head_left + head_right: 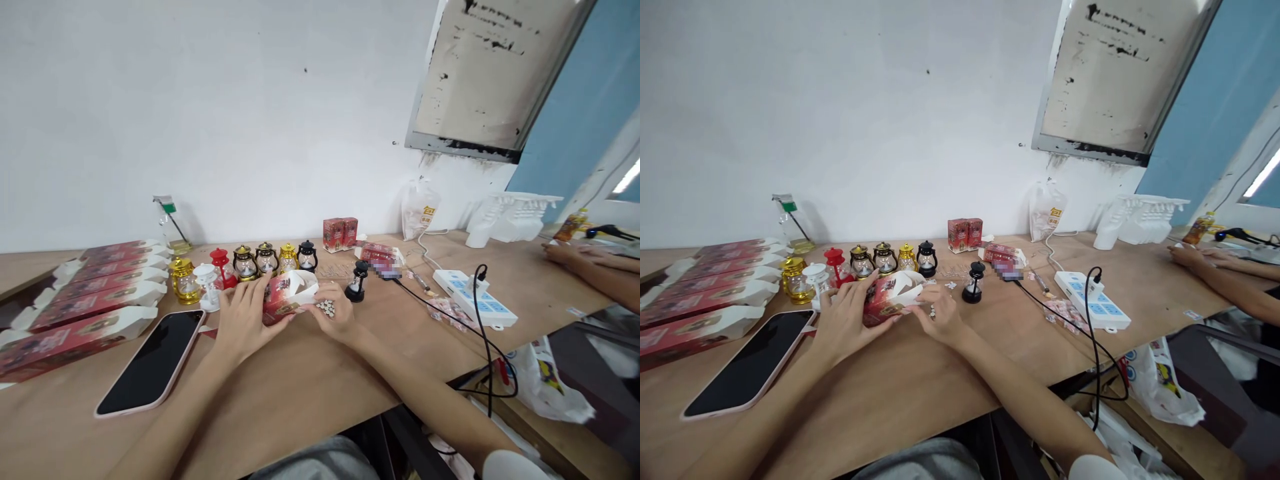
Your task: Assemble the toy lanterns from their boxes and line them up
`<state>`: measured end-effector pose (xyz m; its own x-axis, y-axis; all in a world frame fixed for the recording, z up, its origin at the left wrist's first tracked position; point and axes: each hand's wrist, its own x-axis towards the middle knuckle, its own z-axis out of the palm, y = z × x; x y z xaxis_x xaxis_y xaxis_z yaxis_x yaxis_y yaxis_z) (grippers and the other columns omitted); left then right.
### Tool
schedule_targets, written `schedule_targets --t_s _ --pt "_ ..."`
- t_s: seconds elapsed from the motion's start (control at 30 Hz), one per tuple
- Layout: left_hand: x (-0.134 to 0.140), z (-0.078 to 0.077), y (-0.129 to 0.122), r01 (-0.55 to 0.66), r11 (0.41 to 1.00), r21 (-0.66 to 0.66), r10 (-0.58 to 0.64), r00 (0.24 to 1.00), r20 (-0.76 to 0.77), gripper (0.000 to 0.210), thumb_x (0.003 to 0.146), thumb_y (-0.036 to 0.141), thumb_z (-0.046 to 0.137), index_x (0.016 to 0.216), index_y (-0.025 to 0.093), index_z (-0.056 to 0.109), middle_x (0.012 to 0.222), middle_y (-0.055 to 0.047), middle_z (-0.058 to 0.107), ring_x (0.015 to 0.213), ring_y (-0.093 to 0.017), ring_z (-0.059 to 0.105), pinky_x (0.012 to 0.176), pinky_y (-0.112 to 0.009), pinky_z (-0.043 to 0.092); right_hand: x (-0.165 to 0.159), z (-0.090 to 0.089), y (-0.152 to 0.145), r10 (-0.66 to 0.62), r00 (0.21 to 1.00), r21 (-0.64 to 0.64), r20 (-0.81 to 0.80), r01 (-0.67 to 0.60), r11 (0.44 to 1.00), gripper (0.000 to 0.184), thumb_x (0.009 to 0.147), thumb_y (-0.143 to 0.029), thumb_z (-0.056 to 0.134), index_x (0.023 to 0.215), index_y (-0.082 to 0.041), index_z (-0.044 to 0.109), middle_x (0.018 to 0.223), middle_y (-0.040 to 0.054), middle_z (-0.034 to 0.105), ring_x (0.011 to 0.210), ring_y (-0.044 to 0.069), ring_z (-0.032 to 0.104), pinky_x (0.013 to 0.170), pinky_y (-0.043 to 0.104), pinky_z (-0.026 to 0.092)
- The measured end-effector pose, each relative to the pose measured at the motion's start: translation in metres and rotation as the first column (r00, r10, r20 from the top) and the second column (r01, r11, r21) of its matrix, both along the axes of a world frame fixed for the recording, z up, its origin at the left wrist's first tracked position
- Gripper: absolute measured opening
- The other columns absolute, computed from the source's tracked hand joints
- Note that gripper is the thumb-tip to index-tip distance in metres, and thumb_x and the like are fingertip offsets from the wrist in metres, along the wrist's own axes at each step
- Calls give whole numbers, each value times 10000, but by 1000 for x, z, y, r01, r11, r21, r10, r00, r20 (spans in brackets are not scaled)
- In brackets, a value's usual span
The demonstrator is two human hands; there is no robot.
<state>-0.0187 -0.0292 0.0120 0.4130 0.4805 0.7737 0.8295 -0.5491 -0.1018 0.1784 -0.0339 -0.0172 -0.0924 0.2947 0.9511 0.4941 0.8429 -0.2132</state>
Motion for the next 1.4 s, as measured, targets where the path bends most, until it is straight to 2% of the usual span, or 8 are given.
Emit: schedule_targets --t_s 0.17,0.33,0.53,0.7,0.83,1.03,1.23,1.4 --pt "-4 5 -2 61 997 50 -60 998 -12 621 754 500 546 1264 163 435 1087 -136 610 961 -290 540 795 -395 317 -1 -4 2 49 993 38 -111 -45 998 378 724 -244 690 949 -258 387 858 27 545 787 167 592 667 317 500" --pt "-6 3 0 117 985 127 -115 993 -28 585 779 435 541 1270 147 406 1047 -142 600 938 -267 558 792 -379 328 1 -4 1 63 991 -185 -119 -84 979 468 684 -363 720 974 -233 376 849 29 559 749 162 611 645 293 499" --pt "-5 0 3 189 942 277 -179 982 -61 467 795 350 558 1186 129 428 1028 -157 610 935 -250 555 790 -361 380 3 10 -6 176 980 -442 -92 -198 875 440 701 -441 688 944 -224 392 780 2 638 723 159 636 730 326 470" --pt "-5 -2 6 194 914 355 -174 981 -90 405 825 336 524 1168 137 439 1064 -166 625 925 -249 573 805 -367 392 2 13 -6 115 989 -417 90 -67 906 283 709 -460 677 788 -206 579 848 41 662 832 184 605 819 372 420" --pt "-5 -3 7 193 904 383 -165 981 -105 387 846 347 502 1178 157 441 1058 -135 655 912 -235 599 809 -361 376 0 9 -2 124 987 -390 99 -76 918 206 754 -399 656 812 -201 645 865 54 679 850 192 602 815 381 417" --pt "-5 0 5 198 920 340 -185 980 -70 451 806 380 570 1189 185 434 1111 -119 643 970 -228 596 811 -343 391 -2 6 -3 85 994 -395 -72 -106 913 221 757 -349 663 945 -235 678 903 49 692 859 192 599 804 373 446" --pt "-6 -4 6 162 978 133 -166 986 21 581 771 439 593 1269 200 411 1222 -124 578 1069 -249 551 877 -370 397 -4 8 -4 116 972 -446 -203 -197 873 167 766 -292 649 923 -235 655 774 13 701 720 167 643 711 337 482" --pt "-8 -3 11 168 984 56 -170 985 29 544 797 486 546 1224 160 462 1129 -119 633 1003 -239 594 838 -352 438 -6 10 -9 125 973 -404 -194 -195 894 102 768 -289 644 834 -219 611 727 2 677 710 158 639 712 328 482"
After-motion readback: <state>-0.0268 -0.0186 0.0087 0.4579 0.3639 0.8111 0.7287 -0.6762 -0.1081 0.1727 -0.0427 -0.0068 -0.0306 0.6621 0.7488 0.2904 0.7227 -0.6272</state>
